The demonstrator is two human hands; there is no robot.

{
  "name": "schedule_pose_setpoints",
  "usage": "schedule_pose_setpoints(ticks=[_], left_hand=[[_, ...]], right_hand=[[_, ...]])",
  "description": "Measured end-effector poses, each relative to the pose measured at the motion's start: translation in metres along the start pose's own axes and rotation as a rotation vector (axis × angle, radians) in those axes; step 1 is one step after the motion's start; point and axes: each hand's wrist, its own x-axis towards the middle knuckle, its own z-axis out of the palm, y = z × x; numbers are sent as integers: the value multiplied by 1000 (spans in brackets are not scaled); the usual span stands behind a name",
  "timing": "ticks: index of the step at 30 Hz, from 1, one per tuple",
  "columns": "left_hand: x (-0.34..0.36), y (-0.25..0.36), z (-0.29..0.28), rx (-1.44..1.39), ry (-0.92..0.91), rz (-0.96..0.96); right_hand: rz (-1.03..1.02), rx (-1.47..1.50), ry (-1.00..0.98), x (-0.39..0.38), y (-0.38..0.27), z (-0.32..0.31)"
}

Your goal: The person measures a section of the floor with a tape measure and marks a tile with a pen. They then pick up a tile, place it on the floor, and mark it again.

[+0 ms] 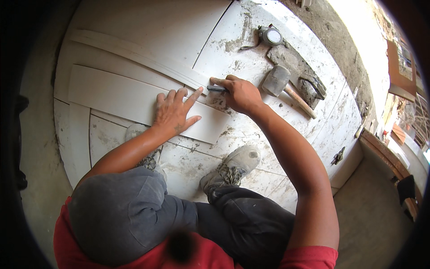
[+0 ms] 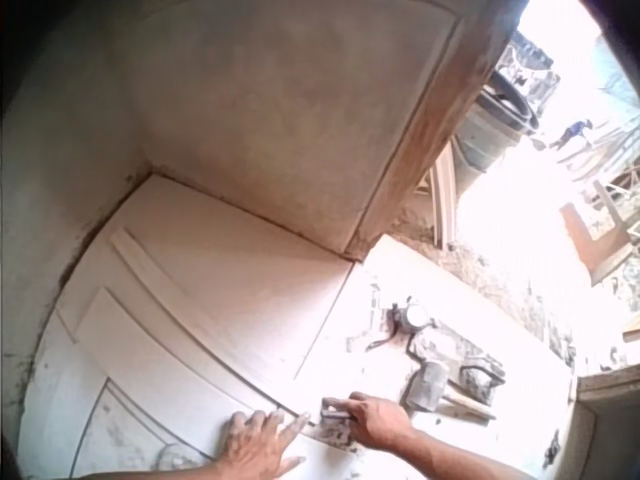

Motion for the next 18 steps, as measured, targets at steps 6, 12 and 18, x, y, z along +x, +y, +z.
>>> schedule_pose_setpoints(ticks=[6,12,18], left_hand=[[0,0,1,31,-19,-19],[0,0,0,46,-37,-48],[0,-2,-5,61,-66,-67]], right_hand=[[-20,-42,2,-2,1,1],[-56,-48,35,-2,5,6],[-50,-63,33,-2,4,6]])
